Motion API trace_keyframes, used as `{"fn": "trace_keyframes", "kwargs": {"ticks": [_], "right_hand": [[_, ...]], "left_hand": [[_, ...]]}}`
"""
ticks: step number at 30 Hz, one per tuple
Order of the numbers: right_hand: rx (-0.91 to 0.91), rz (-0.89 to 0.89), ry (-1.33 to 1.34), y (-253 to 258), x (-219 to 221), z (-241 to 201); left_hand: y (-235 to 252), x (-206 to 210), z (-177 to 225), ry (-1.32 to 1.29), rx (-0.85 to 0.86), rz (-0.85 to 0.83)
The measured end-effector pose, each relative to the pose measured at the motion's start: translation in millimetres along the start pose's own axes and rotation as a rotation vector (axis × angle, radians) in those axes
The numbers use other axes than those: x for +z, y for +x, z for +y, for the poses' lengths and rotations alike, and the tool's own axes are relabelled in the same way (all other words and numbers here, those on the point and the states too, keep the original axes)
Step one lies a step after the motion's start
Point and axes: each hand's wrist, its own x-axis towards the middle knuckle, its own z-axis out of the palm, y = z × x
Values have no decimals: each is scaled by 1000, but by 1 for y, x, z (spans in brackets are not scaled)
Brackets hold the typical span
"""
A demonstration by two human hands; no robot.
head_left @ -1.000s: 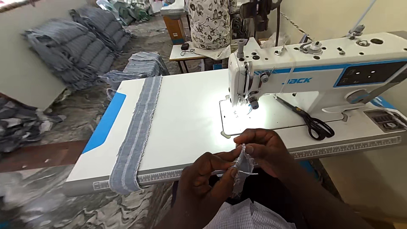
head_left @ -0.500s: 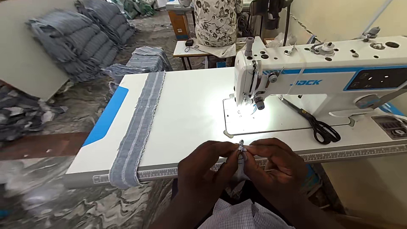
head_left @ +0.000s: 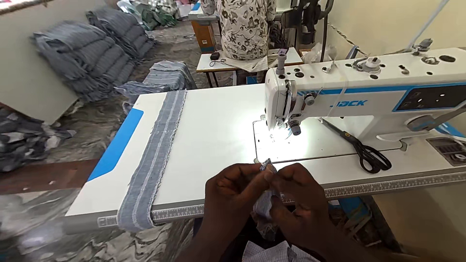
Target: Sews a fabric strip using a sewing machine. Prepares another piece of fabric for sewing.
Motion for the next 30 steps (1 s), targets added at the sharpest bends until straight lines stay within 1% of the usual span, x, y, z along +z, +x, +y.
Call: {"fn": "trace_keyframes", "kwargs": {"ticks": [1, 2, 3, 4, 6, 7, 8, 9, 10, 12, 14, 16, 19, 20, 21, 22, 23, 25, 28, 30], "right_hand": [[68, 47, 86, 1, -1, 3], [158, 90, 113, 2, -4, 6], [261, 89, 105, 3, -7, 11], [368, 64, 85, 5, -12, 18], [515, 25, 39, 6, -21, 34], [542, 11, -2, 5, -25, 43], [566, -22, -66, 6, -31, 51], [581, -67, -173, 6, -35, 57], [572, -71, -327, 6, -38, 62], [446, -37, -672, 4, -31, 69], [384, -137, -794, 0, -17, 81], [327, -252, -848, -2, -14, 97], [114, -410, -812, 21, -38, 129], [45, -453, -774, 31, -45, 139], [-13, -492, -739, 39, -51, 147], [-60, -516, -715, 44, -55, 152], [-81, -531, -704, 47, -58, 155], [-76, -535, -681, 45, -60, 156], [-28, -505, -681, 43, -60, 155], [-39, -508, -722, 45, -58, 158]], "left_hand": [[3, 4, -4, -68, -32, 10], [6, 8, -8, -113, -61, 2], [9, 12, -12, -106, -77, -19], [13, 15, -17, -25, -76, -56], [27, 16, -30, 288, -61, -196], [37, 17, -35, 383, -101, -291], [49, 19, -39, 406, -181, -368], [62, 21, -46, 394, -275, -410], [75, 25, -56, 373, -365, -424], [99, 31, -81, 356, -498, -412], [118, 35, -97, 471, -507, -418], [129, 32, -99, 733, -425, -445], [126, 19, -98, 1003, -277, -393], [115, 16, -98, 1061, -158, -356], [101, 14, -99, 1091, 13, -318], [87, 12, -99, 1093, 171, -321], [77, 12, -100, 1099, 273, -369], [62, 13, -108, 1152, 336, -456], [64, 12, -113, 1196, 362, -465], [69, 12, -111, 1233, 353, -483]]}}
